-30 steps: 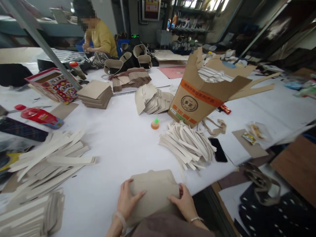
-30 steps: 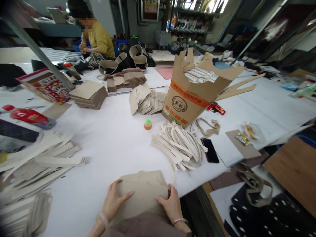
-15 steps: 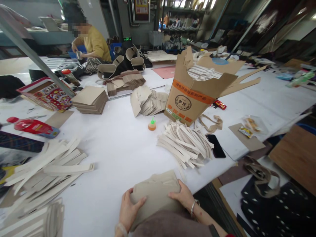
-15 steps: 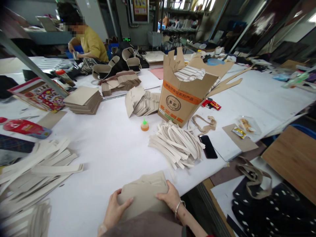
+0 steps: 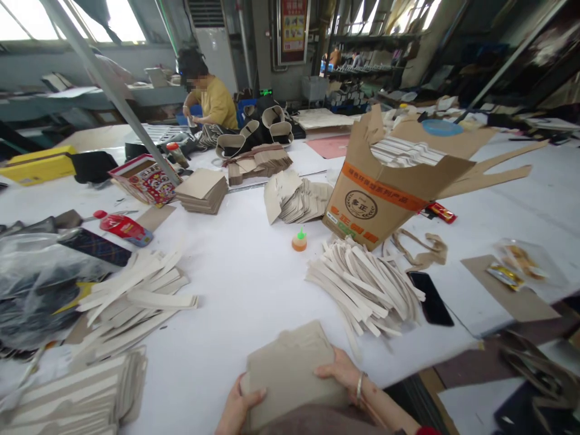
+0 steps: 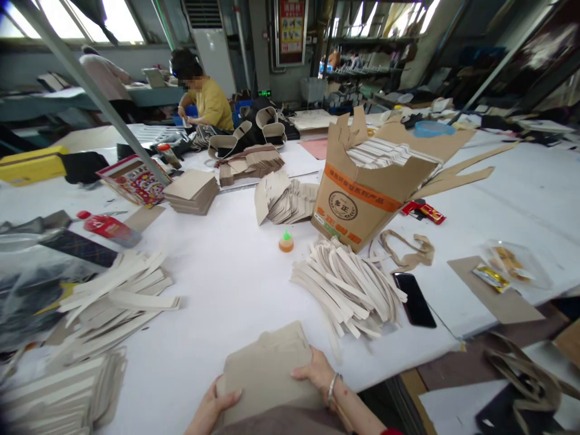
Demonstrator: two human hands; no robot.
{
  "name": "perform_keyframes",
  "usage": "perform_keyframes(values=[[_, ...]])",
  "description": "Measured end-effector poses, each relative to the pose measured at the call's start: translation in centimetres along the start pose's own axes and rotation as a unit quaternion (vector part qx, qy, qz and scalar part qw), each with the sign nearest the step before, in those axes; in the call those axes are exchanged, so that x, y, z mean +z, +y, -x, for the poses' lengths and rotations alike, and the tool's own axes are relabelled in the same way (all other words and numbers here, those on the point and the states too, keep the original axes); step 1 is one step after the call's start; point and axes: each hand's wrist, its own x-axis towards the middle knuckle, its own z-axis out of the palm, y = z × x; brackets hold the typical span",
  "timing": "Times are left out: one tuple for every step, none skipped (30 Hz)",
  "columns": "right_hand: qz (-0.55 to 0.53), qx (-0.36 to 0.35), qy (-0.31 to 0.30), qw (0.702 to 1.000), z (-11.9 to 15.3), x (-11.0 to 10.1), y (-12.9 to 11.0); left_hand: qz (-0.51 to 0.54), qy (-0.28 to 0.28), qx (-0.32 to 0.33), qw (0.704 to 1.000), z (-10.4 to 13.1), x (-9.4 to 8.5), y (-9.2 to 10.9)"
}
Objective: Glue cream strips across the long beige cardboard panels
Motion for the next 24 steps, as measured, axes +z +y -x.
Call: perform_keyframes(values=[[-0.018, -0.003, -0.026, 1.0, -0.2, 0.4, -1.0, 0.003, 0.017, 0.013, 1.0, 0.3, 0.3, 0.8], [-0.032, -0.011, -0.043, 0.998, -0.4, 0.8, -2.4, 0.004, 0.033, 0.034, 0.999, 0.7, 0.7, 2.0], [-0.037, -0.037, -0.056, 0.997, -0.4, 1.1, -3.9, 0.002, 0.042, 0.061, 0.997, 1.2, 0.9, 3.4], [-0.032, -0.074, -0.062, 0.995, -0.3, 1.4, -5.7, -0.007, 0.052, 0.094, 0.994, 1.8, 1.1, 5.0], [-0.019, -0.117, -0.067, 0.991, -0.1, 1.6, -7.4, -0.021, 0.065, 0.133, 0.989, 2.5, 1.0, 6.5], [0.002, -0.159, -0.068, 0.985, 0.2, 1.8, -9.1, -0.043, 0.071, 0.163, 0.983, 3.2, 0.9, 8.0], [0.032, -0.191, -0.071, 0.979, 0.5, 1.8, -10.5, -0.067, 0.073, 0.195, 0.976, 3.8, 0.6, 9.2], [0.066, -0.214, -0.076, 0.972, 0.7, 1.7, -11.5, -0.091, 0.074, 0.228, 0.967, 4.2, 0.3, 10.0], [0.1, -0.23, -0.082, 0.965, 0.6, 1.6, -12.1, -0.113, 0.071, 0.254, 0.958, 4.3, -0.1, 10.3], [0.132, -0.241, -0.09, 0.957, 0.4, 1.4, -12.1, -0.129, 0.069, 0.272, 0.951, 4.2, -0.5, 10.3], [0.158, -0.248, -0.094, 0.951, -0.1, 1.2, -11.7, -0.137, 0.068, 0.28, 0.948, 3.7, -0.8, 9.7], [0.18, -0.25, -0.094, 0.947, -0.8, 1.0, -10.9, -0.139, 0.065, 0.274, 0.949, 3.0, -1.0, 8.9], [0.196, -0.252, -0.092, 0.943, -1.7, 0.8, -9.8, -0.135, 0.063, 0.26, 0.954, 2.1, -1.2, 7.9], [0.205, -0.251, -0.083, 0.942, -2.7, 0.5, -8.5, -0.13, 0.061, 0.243, 0.959, 1.1, -1.2, 6.8], [0.212, -0.247, -0.082, 0.942, -3.7, 0.3, -7.3, -0.125, 0.058, 0.231, 0.963, 0.1, -1.3, 5.9], [0.214, -0.251, -0.079, 0.941, -4.6, 0.1, -6.3, -0.121, 0.058, 0.227, 0.965, -0.8, -1.3, 5.1], [0.214, -0.256, -0.073, 0.94, -5.4, 0.0, -5.7, -0.116, 0.062, 0.227, 0.965, -1.5, -1.3, 4.7], [0.211, -0.262, -0.066, 0.939, -6.0, -0.1, -5.4, -0.111, 0.07, 0.231, 0.964, -2.0, -1.2, 4.6], [0.206, -0.268, -0.056, 0.939, -6.4, -0.1, -5.5, -0.107, 0.08, 0.238, 0.962, -2.3, -1.2, 4.8], [0.2, -0.269, -0.049, 0.941, -6.6, 0.0, -5.9, -0.106, 0.089, 0.246, 0.959, -2.5, -1.1, 5.3], [0.194, -0.266, -0.046, 0.943, -6.8, 0.2, -6.5, -0.109, 0.092, 0.254, 0.957, -2.6, -1.0, 5.9], [0.189, -0.261, -0.049, 0.945, -6.8, 0.5, -7.2, -0.116, 0.093, 0.262, 0.954, -2.6, -0.9, 6.5], [0.185, -0.255, -0.056, 0.947, -6.7, 0.9, -7.9, -0.123, 0.093, 0.268, 0.951, -2.7, -0.8, 7.0], [0.18, -0.251, -0.063, 0.949, -6.6, 1.2, -8.4, -0.13, 0.092, 0.271, 0.949, -2.7, -0.7, 7.3]])
